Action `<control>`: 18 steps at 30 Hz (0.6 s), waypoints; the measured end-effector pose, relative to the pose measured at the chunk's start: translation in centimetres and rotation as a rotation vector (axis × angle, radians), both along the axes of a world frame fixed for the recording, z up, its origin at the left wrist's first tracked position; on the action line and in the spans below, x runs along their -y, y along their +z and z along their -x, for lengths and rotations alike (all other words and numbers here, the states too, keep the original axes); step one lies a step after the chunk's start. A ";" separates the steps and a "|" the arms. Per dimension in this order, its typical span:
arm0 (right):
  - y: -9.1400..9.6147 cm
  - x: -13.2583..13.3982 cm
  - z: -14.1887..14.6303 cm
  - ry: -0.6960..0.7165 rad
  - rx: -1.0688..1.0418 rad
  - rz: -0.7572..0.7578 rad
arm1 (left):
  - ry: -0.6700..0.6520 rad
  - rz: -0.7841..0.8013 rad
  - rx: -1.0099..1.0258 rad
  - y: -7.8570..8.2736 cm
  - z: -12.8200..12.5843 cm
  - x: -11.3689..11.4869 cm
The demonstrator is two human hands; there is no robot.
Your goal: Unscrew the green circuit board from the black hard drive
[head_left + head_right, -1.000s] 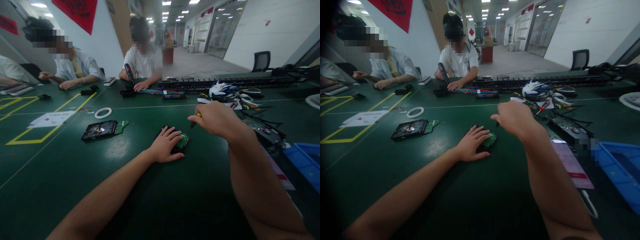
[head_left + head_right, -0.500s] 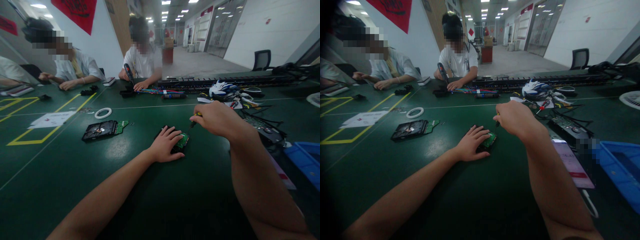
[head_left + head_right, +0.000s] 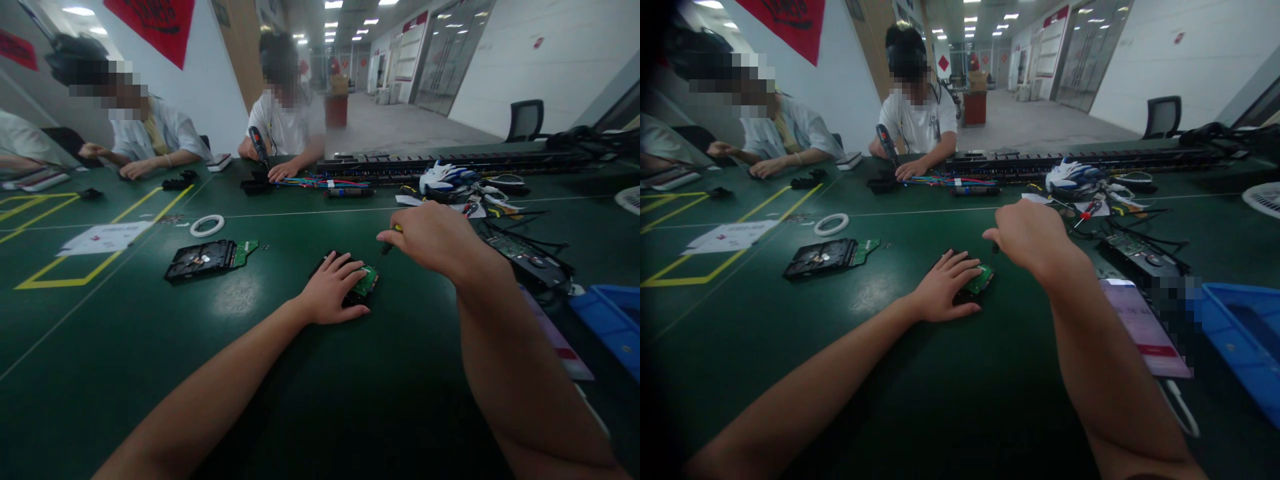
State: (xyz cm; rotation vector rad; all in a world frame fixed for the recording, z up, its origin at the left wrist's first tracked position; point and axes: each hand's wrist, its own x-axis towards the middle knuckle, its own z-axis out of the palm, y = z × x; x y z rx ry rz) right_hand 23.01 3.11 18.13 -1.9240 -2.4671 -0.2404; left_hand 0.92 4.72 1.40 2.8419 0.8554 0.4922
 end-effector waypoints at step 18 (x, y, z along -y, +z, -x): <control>-0.4 -0.5 -0.3 0.240 -0.075 -0.005 | 0.005 0.010 0.014 0.1 0.0 0.1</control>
